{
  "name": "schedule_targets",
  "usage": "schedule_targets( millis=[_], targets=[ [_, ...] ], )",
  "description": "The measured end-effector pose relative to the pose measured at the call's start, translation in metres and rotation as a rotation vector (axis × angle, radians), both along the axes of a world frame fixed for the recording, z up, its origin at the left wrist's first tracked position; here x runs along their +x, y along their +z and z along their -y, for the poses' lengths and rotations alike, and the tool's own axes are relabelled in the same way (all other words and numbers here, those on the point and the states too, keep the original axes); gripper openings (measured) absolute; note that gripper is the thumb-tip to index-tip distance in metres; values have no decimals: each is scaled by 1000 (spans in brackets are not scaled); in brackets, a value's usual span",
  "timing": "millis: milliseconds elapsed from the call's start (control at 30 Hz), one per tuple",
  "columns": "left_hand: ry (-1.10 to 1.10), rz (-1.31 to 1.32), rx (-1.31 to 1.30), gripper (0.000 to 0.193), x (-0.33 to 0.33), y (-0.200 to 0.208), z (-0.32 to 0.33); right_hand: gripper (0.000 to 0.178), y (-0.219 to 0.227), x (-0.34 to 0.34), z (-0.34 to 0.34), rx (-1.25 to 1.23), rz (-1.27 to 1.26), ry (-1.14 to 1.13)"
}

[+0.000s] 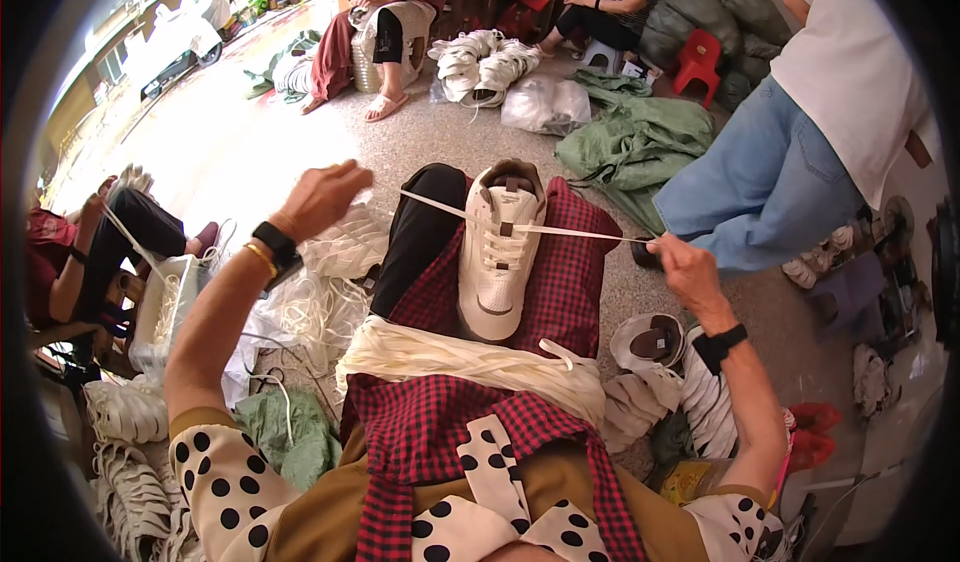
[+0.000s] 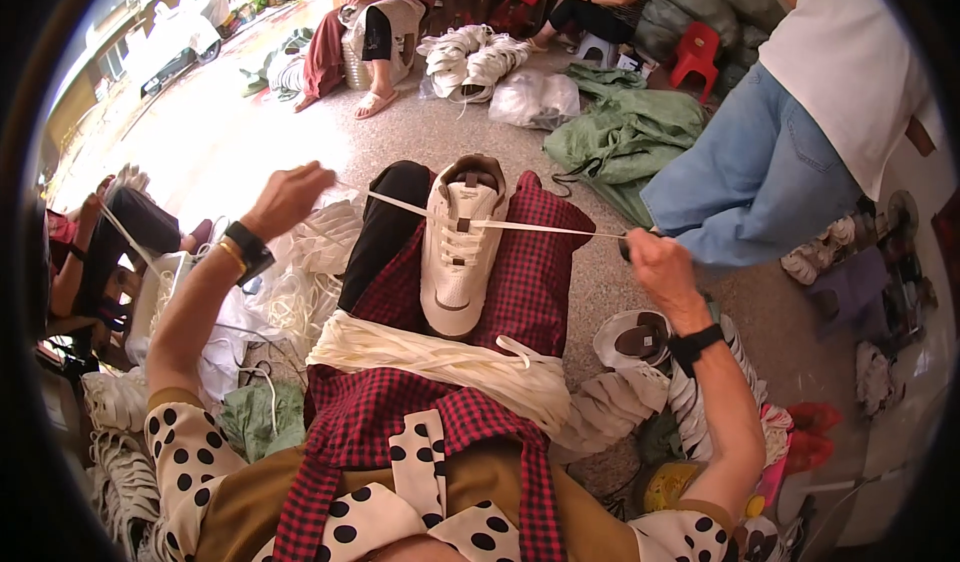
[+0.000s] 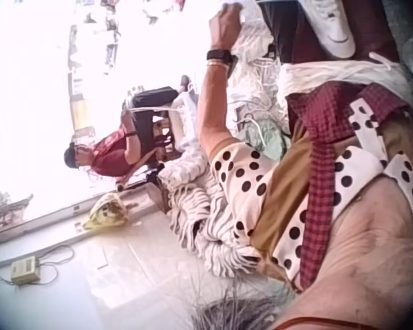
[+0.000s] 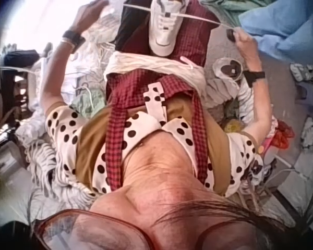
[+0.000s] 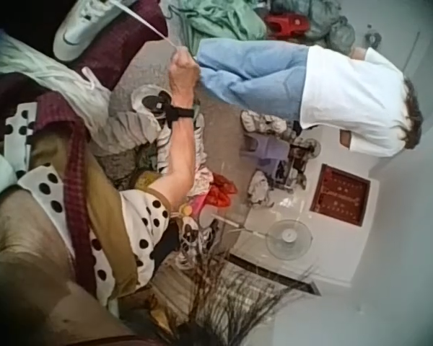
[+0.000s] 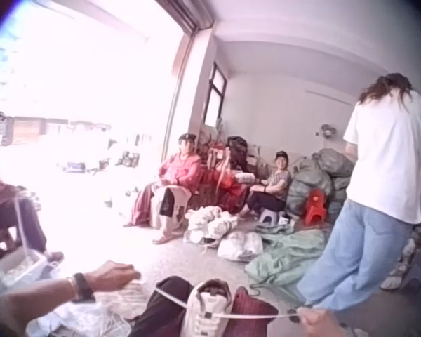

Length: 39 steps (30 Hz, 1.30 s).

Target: Lacing a white sneaker while sitting on the floor.

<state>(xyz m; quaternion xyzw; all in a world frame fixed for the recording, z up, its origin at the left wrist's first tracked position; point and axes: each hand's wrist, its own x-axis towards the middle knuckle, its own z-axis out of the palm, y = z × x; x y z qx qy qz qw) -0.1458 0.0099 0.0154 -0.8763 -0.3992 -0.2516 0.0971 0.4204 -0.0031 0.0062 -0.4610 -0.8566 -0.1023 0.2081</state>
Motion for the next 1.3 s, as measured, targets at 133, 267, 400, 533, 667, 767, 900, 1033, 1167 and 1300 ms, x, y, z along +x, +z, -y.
schedule_targets(
  millis=[133, 267, 400, 533, 667, 767, 900, 1033, 1167, 1300],
  targets=[
    [183, 189, 5, 17, -48, 12, 1, 11, 13, 44, 21, 22, -48, -76],
    [392, 191, 120, 13, -99, 21, 12, 16, 14, 81, 31, -80, -55, -237],
    [507, 168, 217, 10, -128, 37, 30, 18, 9, 119, 34, 4, -27, -376],
    [616, 96, 276, 10, -132, 43, 42, 16, 5, 130, 41, 205, 30, -407],
    [690, -24, 600, 14, -131, 37, 45, 16, 14, 105, 41, 623, -14, -476],
    [772, 32, 650, 18, -105, 31, 41, 23, 11, 57, 46, 615, -623, -481],
    [661, 403, 611, 21, -68, 16, 15, 18, 0, -20, 22, 375, -887, -190],
    [390, 869, 112, 21, 18, -5, -17, 9, -8, -97, -14, 15, -1100, 82],
    [-2, 1108, -362, 21, 100, -29, -33, 5, -22, -157, -37, -333, -1178, 273],
    [-177, 1095, -766, 25, 143, -37, -15, 5, -33, -163, -34, -445, -1069, 293]
  ],
)
